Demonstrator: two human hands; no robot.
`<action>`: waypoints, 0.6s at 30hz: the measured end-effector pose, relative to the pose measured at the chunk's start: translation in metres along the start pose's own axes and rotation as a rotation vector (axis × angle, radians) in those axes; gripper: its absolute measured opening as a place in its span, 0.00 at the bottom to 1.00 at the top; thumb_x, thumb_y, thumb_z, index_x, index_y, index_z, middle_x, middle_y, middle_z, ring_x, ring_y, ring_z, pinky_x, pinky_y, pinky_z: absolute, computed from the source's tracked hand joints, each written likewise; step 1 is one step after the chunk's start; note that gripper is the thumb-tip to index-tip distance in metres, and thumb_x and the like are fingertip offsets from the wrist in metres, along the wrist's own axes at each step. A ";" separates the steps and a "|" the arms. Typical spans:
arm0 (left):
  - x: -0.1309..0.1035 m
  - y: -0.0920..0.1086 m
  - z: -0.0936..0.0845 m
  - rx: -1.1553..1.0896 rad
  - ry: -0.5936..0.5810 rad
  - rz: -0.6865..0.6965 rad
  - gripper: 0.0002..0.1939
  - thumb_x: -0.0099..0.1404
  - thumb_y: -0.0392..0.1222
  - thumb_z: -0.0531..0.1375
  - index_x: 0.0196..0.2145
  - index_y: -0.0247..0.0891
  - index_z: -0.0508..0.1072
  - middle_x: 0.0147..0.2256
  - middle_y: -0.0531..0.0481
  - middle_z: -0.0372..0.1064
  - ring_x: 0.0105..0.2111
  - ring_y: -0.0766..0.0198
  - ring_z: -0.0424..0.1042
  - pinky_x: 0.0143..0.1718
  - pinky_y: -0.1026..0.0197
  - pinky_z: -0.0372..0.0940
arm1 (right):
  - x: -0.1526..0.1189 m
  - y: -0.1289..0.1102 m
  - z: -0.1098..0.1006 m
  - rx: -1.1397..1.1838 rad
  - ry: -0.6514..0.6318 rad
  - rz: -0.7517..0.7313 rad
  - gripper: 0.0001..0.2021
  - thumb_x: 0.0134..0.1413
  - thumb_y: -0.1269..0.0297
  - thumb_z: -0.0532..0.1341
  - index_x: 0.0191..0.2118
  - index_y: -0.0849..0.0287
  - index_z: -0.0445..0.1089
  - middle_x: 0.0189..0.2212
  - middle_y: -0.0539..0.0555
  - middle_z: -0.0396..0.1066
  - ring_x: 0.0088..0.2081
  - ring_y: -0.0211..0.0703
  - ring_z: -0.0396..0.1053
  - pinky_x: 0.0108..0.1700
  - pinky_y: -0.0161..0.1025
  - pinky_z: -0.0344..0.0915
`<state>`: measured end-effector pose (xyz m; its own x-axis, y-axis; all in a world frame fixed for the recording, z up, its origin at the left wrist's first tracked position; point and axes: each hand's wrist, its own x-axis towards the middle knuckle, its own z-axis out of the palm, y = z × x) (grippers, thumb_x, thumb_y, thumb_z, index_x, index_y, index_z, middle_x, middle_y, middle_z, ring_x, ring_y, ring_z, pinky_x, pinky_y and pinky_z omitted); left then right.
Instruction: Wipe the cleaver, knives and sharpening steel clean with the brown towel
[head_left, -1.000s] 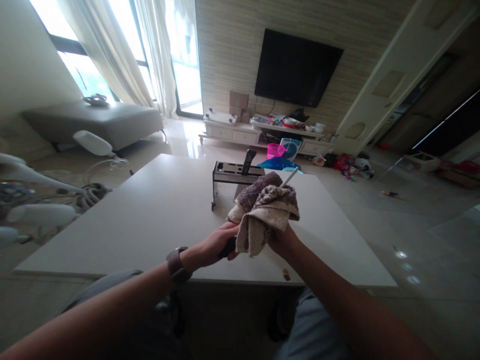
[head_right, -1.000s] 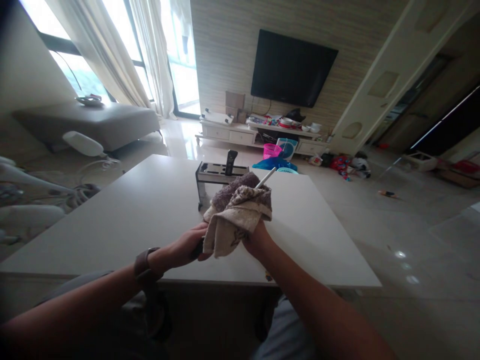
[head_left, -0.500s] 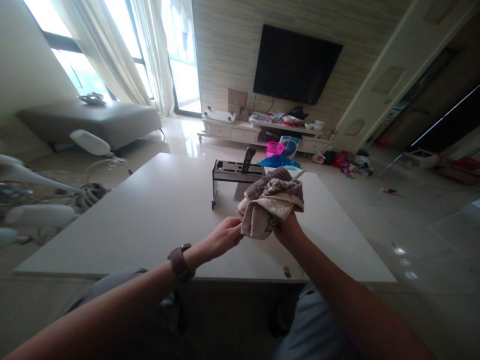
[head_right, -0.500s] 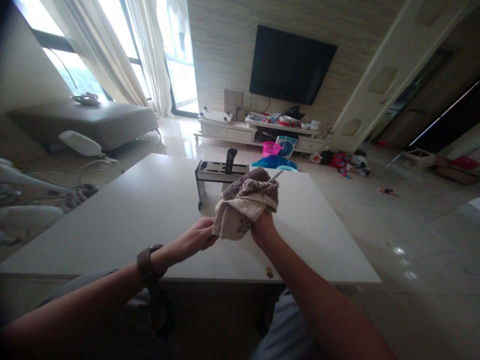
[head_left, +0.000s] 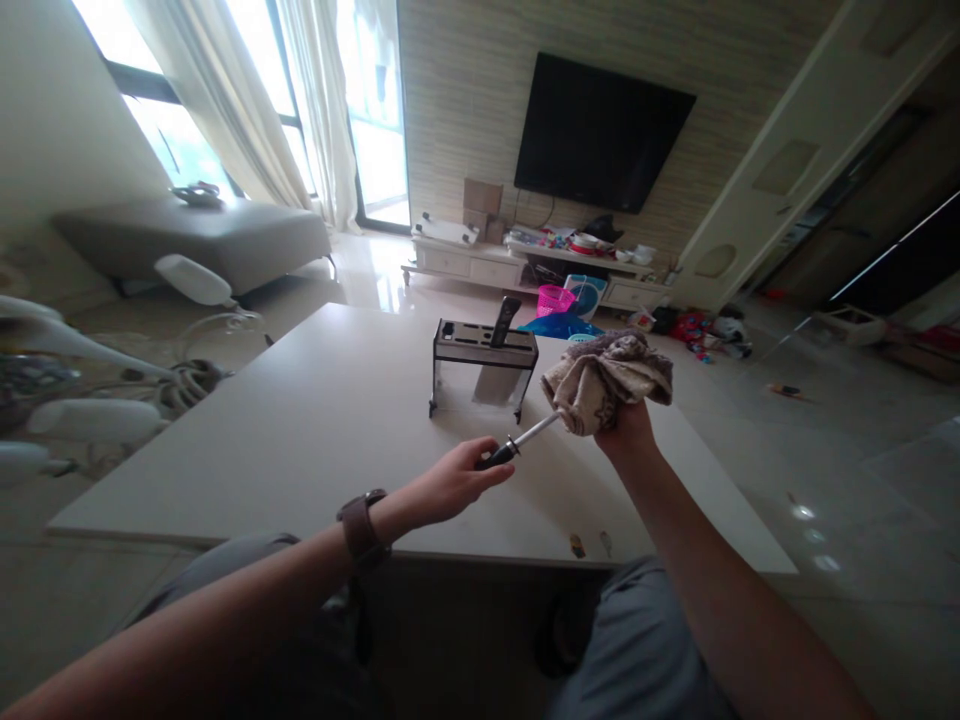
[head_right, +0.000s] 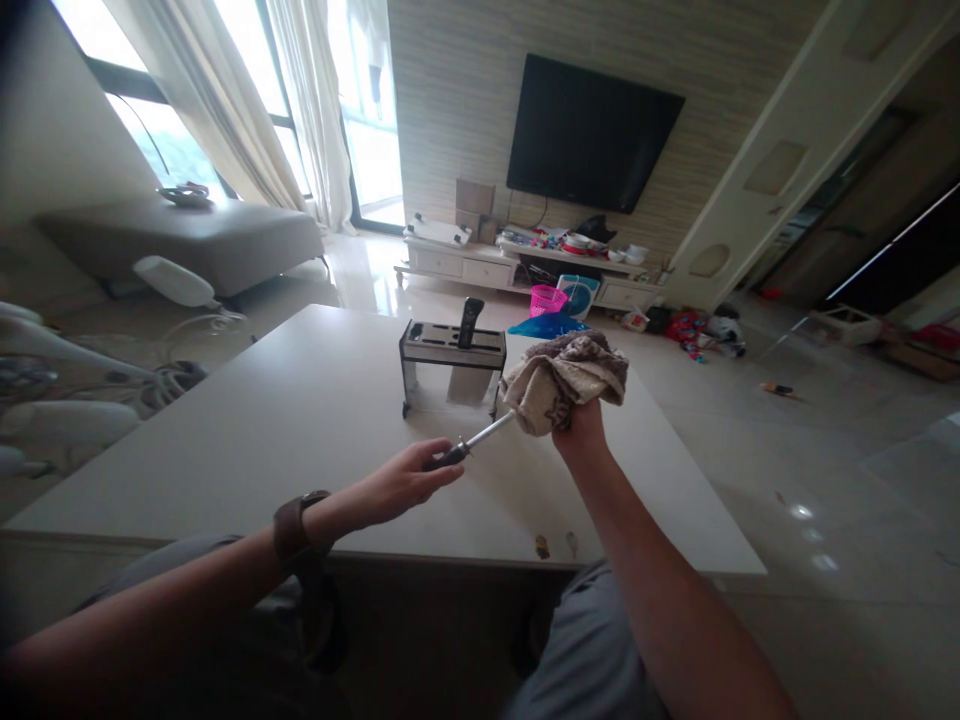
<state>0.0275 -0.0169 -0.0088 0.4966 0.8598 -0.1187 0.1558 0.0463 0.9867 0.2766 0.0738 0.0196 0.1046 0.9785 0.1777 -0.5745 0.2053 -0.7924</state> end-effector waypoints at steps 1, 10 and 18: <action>0.000 0.001 0.001 -0.005 0.000 0.005 0.22 0.65 0.60 0.63 0.41 0.37 0.70 0.23 0.60 0.55 0.21 0.70 0.53 0.20 0.66 0.49 | 0.000 -0.002 0.000 0.002 -0.007 0.012 0.12 0.54 0.55 0.67 0.43 0.50 0.76 0.44 0.49 0.82 0.51 0.48 0.78 0.56 0.53 0.75; 0.009 -0.015 -0.010 0.022 -0.025 -0.013 0.25 0.65 0.64 0.59 0.33 0.37 0.70 0.22 0.57 0.59 0.21 0.68 0.58 0.21 0.66 0.55 | 0.001 -0.001 -0.005 0.030 0.014 0.005 0.10 0.56 0.56 0.66 0.43 0.49 0.76 0.43 0.47 0.82 0.51 0.46 0.78 0.54 0.50 0.77; 0.010 -0.015 -0.014 0.121 0.071 -0.007 0.28 0.69 0.65 0.53 0.33 0.35 0.75 0.21 0.57 0.54 0.21 0.68 0.53 0.21 0.64 0.48 | 0.003 0.003 -0.009 0.042 0.013 0.018 0.10 0.57 0.54 0.65 0.43 0.48 0.77 0.44 0.46 0.82 0.54 0.45 0.76 0.58 0.49 0.74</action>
<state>0.0185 -0.0024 -0.0234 0.4341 0.8937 -0.1130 0.2632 -0.0059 0.9647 0.2825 0.0776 0.0130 0.1045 0.9823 0.1555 -0.6096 0.1868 -0.7704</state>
